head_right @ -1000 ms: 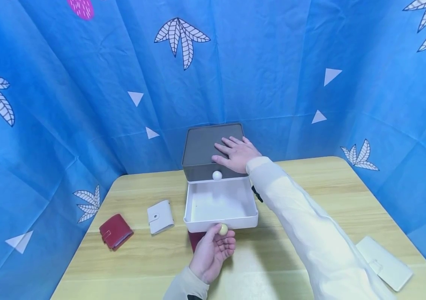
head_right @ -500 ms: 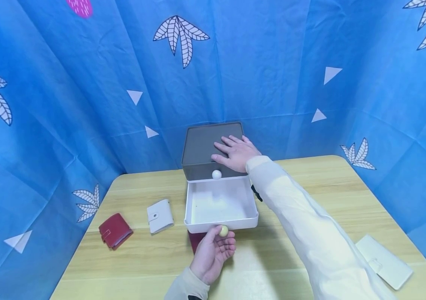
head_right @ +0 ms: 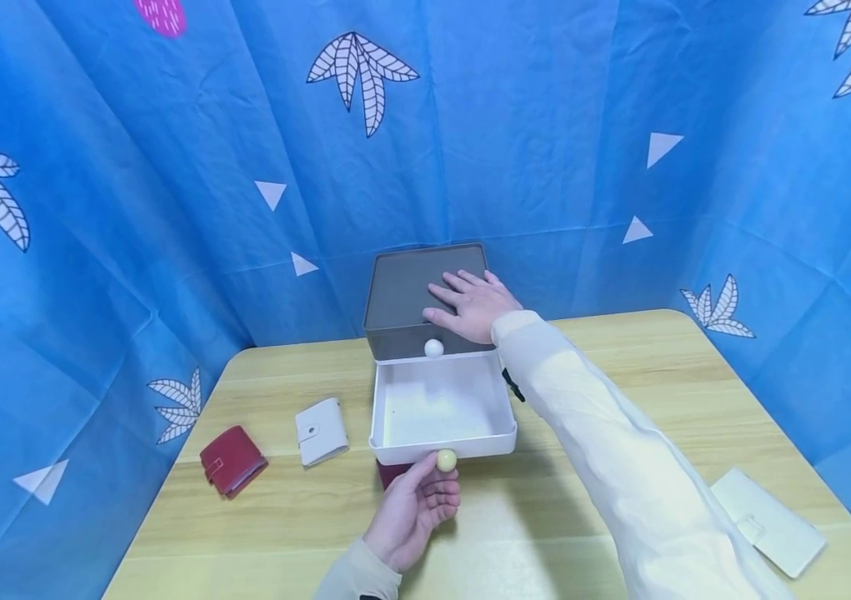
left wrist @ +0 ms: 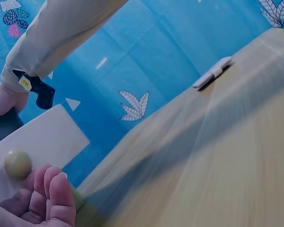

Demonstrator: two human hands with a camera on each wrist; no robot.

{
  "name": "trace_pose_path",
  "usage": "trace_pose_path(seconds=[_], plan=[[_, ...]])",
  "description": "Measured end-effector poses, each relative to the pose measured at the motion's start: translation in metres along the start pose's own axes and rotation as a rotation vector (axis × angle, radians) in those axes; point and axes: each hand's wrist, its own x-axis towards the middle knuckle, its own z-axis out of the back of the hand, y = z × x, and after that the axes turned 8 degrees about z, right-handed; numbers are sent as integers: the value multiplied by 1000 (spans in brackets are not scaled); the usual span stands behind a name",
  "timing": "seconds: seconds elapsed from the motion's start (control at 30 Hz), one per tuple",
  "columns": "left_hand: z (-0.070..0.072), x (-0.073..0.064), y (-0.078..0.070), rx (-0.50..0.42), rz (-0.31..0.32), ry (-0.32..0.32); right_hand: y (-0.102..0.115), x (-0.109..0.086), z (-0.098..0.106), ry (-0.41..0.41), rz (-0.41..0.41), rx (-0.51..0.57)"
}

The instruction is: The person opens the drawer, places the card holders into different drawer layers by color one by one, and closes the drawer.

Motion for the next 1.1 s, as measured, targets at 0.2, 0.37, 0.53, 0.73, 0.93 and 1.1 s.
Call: trace_pose_path(seconds=[0.2, 0.37, 0.53, 0.73, 0.93, 1.1], plan=[[16, -5, -2, 73, -33, -7, 1, 0, -1, 3, -5, 0], [30, -9, -4, 155, -44, -30, 0, 0, -1, 9, -5, -2], [44, -10, -9, 230, -52, -81, 0, 2, -1, -1, -1, 0], [58, -11, -17, 411, -149, -179, 0, 1, -1, 4, -1, 5], [67, -9, -28, 857, -352, -386, -1, 1, -2, -4, 3, 9], [75, -4, -33, 1220, -453, -437, -1, 1, -1, -6, 4, 7]])
